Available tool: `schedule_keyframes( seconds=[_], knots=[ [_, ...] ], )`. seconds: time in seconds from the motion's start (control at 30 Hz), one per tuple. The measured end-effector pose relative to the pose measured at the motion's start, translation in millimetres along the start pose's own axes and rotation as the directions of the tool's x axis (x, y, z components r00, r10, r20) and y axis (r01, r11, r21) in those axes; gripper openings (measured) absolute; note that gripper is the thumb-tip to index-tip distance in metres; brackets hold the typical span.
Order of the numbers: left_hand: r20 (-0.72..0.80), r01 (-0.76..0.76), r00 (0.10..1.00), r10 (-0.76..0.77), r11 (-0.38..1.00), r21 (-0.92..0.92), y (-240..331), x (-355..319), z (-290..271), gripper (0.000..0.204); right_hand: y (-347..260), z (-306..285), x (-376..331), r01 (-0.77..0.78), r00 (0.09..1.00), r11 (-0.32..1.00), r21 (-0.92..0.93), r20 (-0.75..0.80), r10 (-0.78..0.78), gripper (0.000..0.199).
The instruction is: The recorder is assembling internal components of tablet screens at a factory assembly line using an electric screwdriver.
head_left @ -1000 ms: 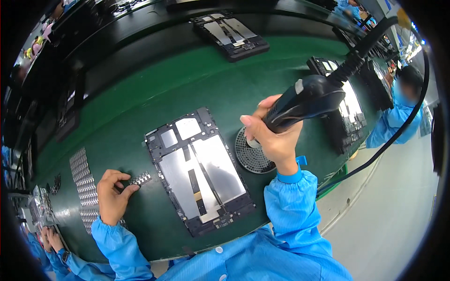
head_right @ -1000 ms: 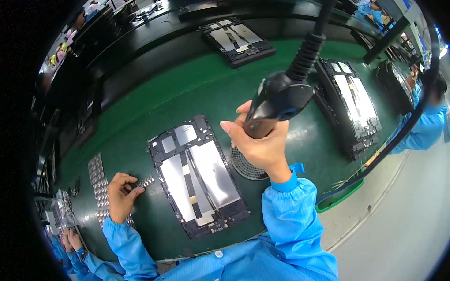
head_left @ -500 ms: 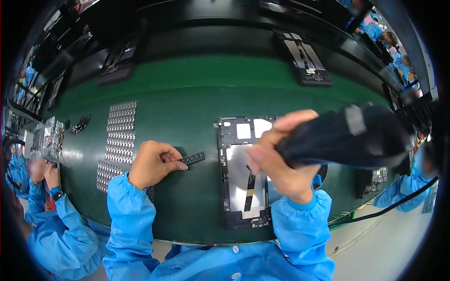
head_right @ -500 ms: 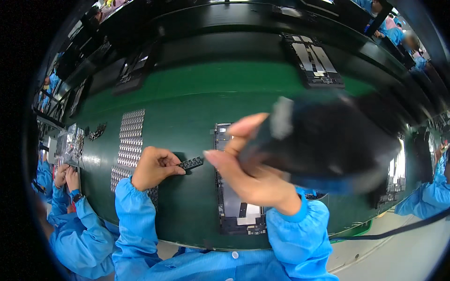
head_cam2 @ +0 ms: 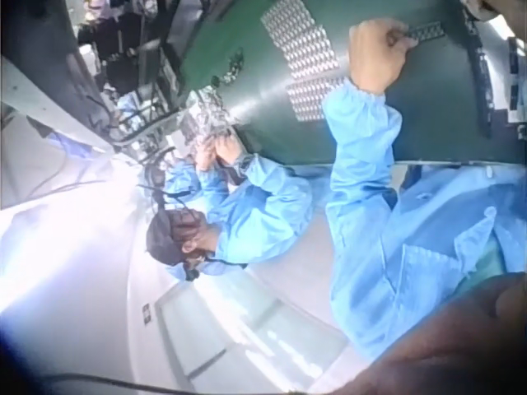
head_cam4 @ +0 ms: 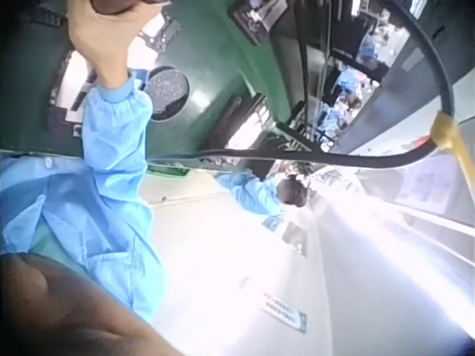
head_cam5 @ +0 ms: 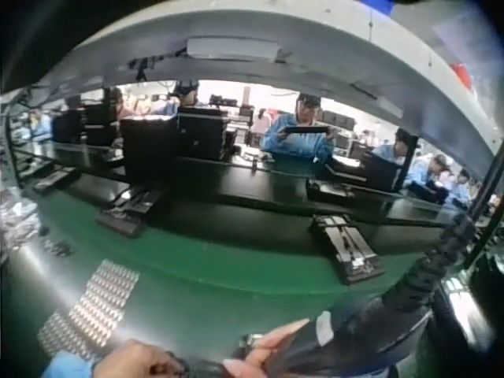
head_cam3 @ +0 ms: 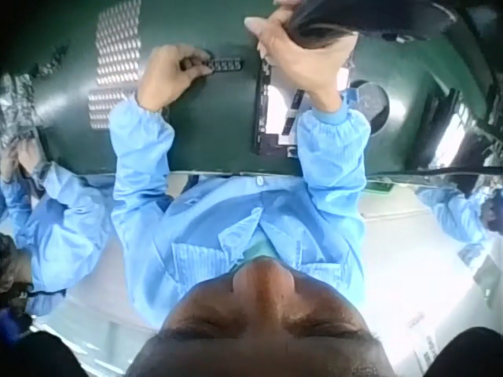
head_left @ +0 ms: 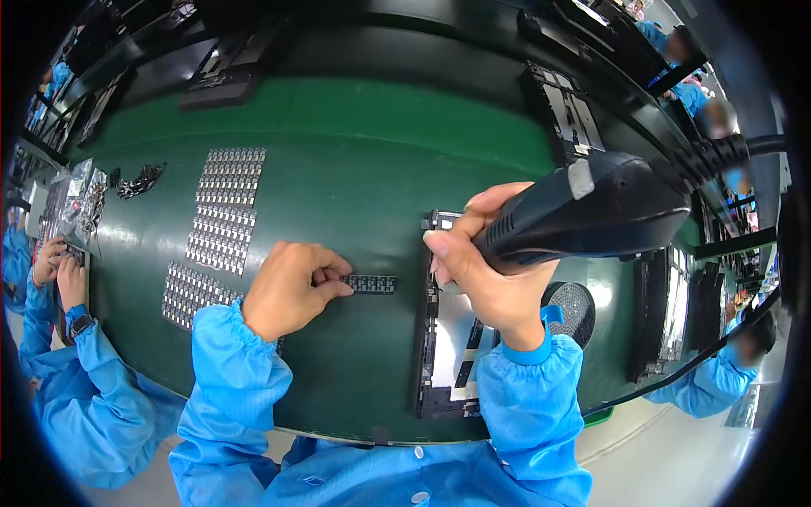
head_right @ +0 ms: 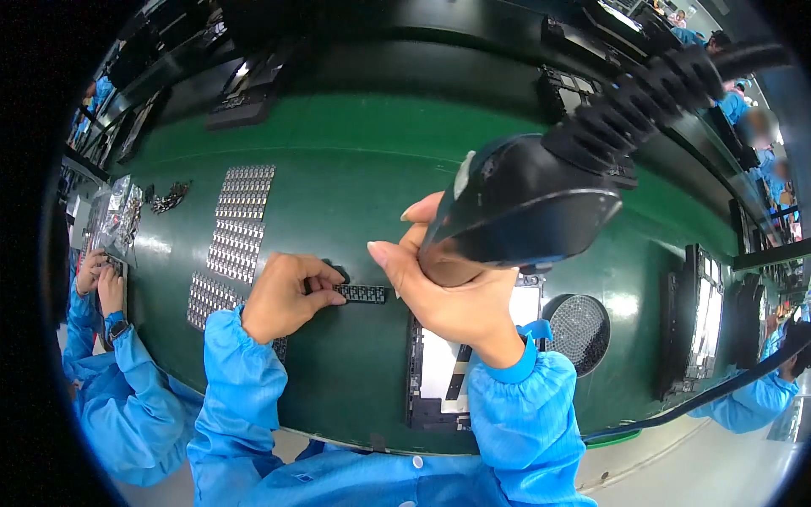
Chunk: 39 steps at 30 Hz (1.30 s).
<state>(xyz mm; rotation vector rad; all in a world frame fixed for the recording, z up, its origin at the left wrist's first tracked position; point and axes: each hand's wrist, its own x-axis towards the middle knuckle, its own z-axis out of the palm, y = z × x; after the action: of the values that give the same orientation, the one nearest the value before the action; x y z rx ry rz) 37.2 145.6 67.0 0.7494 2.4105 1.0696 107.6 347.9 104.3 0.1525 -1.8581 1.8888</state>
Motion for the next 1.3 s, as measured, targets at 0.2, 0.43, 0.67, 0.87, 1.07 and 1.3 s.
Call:
schedule_keyframes(
  seconds=[0.2,0.43,0.67,0.87,1.07,1.3],
  knots=[
    [-0.053,0.005,0.999,-0.005,1.000,0.001,-4.9,0.2,-2.0,0.023,5.2,-0.3,-0.5,0.025,1.000,1.000,0.015,0.015,-0.025,0.041],
    [-0.223,-0.045,0.973,0.058,0.997,0.063,5.9,-5.6,-0.5,0.027,-0.1,-1.1,-0.3,0.274,0.949,0.857,-0.437,0.267,-0.167,0.041],
    [-0.217,-0.450,0.839,0.499,0.861,0.239,21.2,-25.6,34.2,0.013,5.0,-2.4,-8.7,0.229,0.960,0.879,-0.419,0.246,-0.133,0.040],
    [0.023,-0.813,0.580,0.814,0.576,0.087,45.5,-69.0,90.4,0.022,8.5,-2.6,-10.1,0.297,0.944,0.902,-0.312,0.238,-0.228,0.040],
    [0.133,-0.810,0.556,0.820,0.499,0.309,52.8,-83.8,124.5,0.026,-21.2,-7.8,-12.1,0.089,0.984,0.995,-0.042,-0.153,-0.094,0.042],
    [-0.057,-0.716,0.593,0.803,0.559,0.418,33.4,26.1,94.1,0.027,-29.0,-69.8,-54.2,0.073,0.988,0.991,0.110,-0.141,-0.057,0.052]
  ],
)
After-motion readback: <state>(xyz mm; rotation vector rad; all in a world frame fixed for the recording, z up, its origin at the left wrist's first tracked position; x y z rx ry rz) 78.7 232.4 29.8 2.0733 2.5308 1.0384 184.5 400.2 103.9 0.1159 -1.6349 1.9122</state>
